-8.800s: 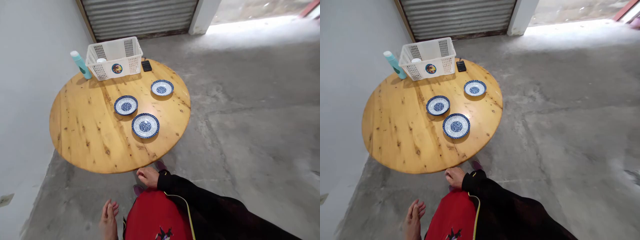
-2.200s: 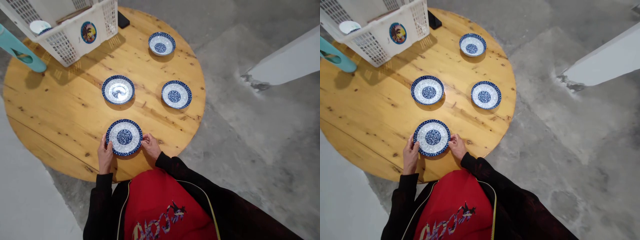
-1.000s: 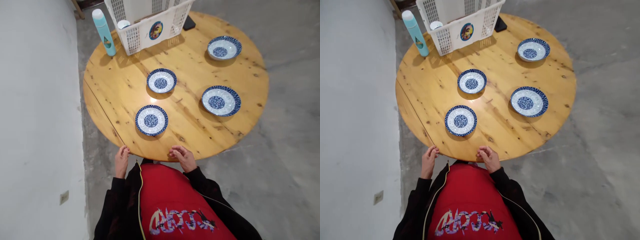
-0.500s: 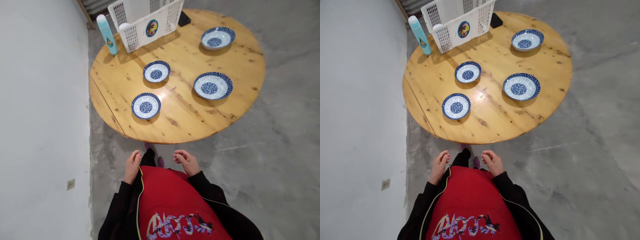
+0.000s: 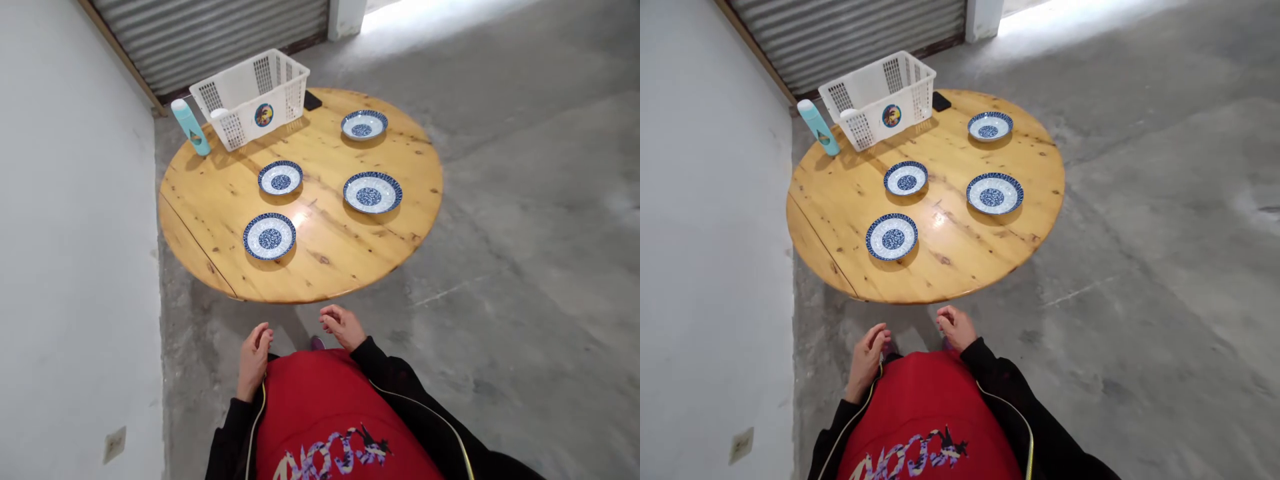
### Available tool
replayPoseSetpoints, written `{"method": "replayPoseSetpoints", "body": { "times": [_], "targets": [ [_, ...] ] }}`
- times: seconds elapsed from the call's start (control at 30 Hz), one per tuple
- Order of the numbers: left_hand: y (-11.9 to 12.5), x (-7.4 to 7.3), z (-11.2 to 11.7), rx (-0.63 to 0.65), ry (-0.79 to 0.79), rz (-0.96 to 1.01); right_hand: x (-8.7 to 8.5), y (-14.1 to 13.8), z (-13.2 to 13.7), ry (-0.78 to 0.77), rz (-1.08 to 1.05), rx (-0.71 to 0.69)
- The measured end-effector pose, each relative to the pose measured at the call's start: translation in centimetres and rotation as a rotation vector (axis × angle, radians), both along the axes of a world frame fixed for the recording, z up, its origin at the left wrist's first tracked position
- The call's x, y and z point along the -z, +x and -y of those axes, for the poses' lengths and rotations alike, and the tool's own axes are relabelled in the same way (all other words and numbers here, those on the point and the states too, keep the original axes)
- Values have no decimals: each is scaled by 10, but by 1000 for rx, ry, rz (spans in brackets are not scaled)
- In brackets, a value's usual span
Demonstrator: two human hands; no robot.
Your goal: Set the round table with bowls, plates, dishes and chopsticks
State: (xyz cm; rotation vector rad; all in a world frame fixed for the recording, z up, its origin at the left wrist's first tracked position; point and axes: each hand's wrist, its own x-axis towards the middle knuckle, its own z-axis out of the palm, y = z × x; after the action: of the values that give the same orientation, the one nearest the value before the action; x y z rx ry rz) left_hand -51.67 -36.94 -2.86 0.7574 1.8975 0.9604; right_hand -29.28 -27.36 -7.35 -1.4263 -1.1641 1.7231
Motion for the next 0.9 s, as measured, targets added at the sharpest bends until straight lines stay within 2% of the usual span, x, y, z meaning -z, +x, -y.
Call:
{"method": "replayPoseSetpoints", "body": {
  "times": [0.13,0.3,0.47,0.57,0.73,0.9],
  "targets": [
    [-39,-2,9,7,-12,-32,0,-35,0,-59,-43,72],
    [-118,-3,33,-104,-46,-45,-8,-107,5,-92,-111,100],
    [-200,15,49,-147,-73,-60,-12,-178,11,-117,-162,162],
    [-240,25,52,-125,-75,-43,-9,-210,13,-113,-183,234],
    [-284,24,47,-52,-66,-40,-4,-241,19,-112,-212,382],
    [-298,10,17,78,-32,-71,-7,-238,16,-96,-216,532]
  ]
}}
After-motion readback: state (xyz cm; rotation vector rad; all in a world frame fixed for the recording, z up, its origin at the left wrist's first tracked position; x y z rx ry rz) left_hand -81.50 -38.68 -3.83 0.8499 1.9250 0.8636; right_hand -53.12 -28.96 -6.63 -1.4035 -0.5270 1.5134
